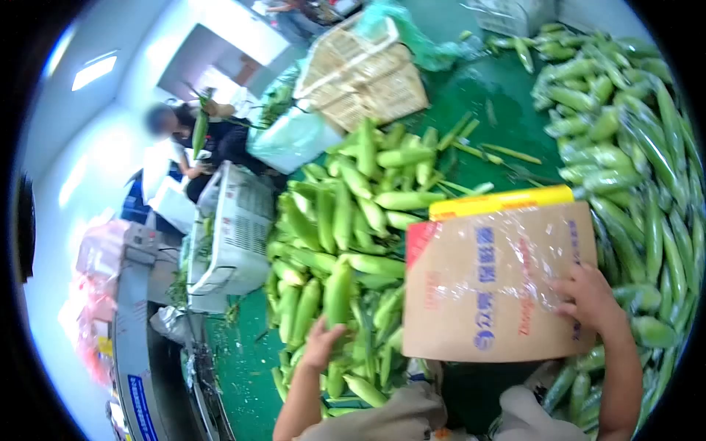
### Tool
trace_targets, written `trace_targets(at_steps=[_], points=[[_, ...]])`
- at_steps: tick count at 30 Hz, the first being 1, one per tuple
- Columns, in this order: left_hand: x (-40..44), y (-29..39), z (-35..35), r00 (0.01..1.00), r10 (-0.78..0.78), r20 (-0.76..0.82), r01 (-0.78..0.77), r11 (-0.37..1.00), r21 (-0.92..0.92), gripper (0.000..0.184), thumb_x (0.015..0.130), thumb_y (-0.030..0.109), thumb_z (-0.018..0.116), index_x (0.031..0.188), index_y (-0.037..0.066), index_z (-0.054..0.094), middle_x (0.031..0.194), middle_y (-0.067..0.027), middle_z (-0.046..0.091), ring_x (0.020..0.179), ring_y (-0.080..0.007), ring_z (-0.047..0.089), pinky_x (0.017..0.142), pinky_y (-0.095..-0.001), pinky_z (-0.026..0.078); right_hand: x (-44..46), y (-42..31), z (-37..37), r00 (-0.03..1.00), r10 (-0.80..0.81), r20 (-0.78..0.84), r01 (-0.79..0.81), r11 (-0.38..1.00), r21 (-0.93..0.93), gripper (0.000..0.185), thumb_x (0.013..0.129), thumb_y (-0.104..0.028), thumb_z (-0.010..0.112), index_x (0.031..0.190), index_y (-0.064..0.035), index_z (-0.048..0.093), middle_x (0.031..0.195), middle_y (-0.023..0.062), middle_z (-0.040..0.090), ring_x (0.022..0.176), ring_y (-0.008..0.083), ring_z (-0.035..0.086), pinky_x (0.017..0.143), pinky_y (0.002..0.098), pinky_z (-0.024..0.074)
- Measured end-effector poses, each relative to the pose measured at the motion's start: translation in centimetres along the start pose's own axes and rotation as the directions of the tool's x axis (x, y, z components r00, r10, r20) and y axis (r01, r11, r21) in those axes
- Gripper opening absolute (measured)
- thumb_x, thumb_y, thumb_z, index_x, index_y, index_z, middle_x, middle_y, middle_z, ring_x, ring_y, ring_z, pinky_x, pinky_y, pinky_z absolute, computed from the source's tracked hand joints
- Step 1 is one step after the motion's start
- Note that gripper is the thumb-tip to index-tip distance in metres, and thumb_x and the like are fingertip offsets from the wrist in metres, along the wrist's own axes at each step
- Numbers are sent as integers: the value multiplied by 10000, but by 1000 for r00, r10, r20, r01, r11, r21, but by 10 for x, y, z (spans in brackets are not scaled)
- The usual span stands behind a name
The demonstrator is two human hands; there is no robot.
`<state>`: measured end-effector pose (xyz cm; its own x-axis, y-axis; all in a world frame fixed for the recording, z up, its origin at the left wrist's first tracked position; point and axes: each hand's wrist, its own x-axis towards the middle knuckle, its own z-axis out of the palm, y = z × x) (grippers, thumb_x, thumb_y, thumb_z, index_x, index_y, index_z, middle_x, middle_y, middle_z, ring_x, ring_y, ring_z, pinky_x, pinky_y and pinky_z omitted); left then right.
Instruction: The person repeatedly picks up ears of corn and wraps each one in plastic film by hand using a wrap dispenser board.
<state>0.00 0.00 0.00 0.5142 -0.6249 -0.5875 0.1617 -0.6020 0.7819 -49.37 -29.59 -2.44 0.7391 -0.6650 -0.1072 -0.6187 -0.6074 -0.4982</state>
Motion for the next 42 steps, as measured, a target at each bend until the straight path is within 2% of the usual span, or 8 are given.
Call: trace_targets(at_steps=[4,9,13,21,26,33,38,42], points=[[22,103,144,605,646,465,-790,561,248,836,897,151,778,1606,99,339,1463,-180,481,1385,-318,459,1153,-421,386,5,12,-2,974,-112,-198,107,994,-36,291,731,-194,823,1019,-161,796,859,80,609,887,328,598,826,462,489],[58,106,256,466,522,714,-760,-175,625,731,872,204,706,1558,186,454,1301,-183,615,1241,-358,565,1092,-468,424,-20,42,60,871,-164,-462,118,985,-126,122,904,-166,666,961,-106,755,857,118,665,833,374,631,739,506,501],[58,111,263,504,491,711,-819,11,573,810,824,201,802,1555,188,451,1347,-227,548,1243,-425,521,1066,-493,441,-32,3,42,631,407,-661,-105,888,447,133,1010,-148,640,1070,-41,691,894,142,690,781,277,662,726,364,530],[68,135,256,452,401,797,-892,218,396,764,879,177,780,1556,124,428,1292,-200,539,1211,-398,513,1061,-466,436,87,-23,30,905,-206,-373,171,977,-125,684,767,-434,847,1319,-127,583,1166,117,640,1119,342,607,951,453,490],[73,62,192,596,736,322,-768,405,496,1054,528,397,988,1412,64,520,1170,-163,595,1064,-389,577,962,-455,477,95,-11,36,880,-236,-412,165,966,-200,739,739,-462,857,1336,-126,580,1194,128,612,1163,333,582,999,453,466],[85,53,206,339,877,341,-714,4,700,100,843,138,744,935,115,716,748,-88,575,698,-318,608,594,-414,481,65,-24,28,877,19,-479,-15,1000,12,702,752,-345,876,1334,-85,581,1182,150,617,1122,367,599,969,449,498],[75,23,197,701,713,14,-660,642,389,191,908,-71,588,1021,58,673,856,-130,684,774,-293,702,725,-409,560,49,-26,23,953,-89,-289,44,986,-160,686,775,-368,848,1327,-63,578,1154,151,628,1084,362,615,931,461,513],[22,18,191,378,925,46,-893,352,280,205,976,-104,496,1113,-20,623,1079,-176,754,975,-318,752,961,-469,565,41,-43,26,975,-223,14,224,970,-100,696,780,-426,831,1317,-60,583,1116,149,638,1070,346,622,925,460,513]])
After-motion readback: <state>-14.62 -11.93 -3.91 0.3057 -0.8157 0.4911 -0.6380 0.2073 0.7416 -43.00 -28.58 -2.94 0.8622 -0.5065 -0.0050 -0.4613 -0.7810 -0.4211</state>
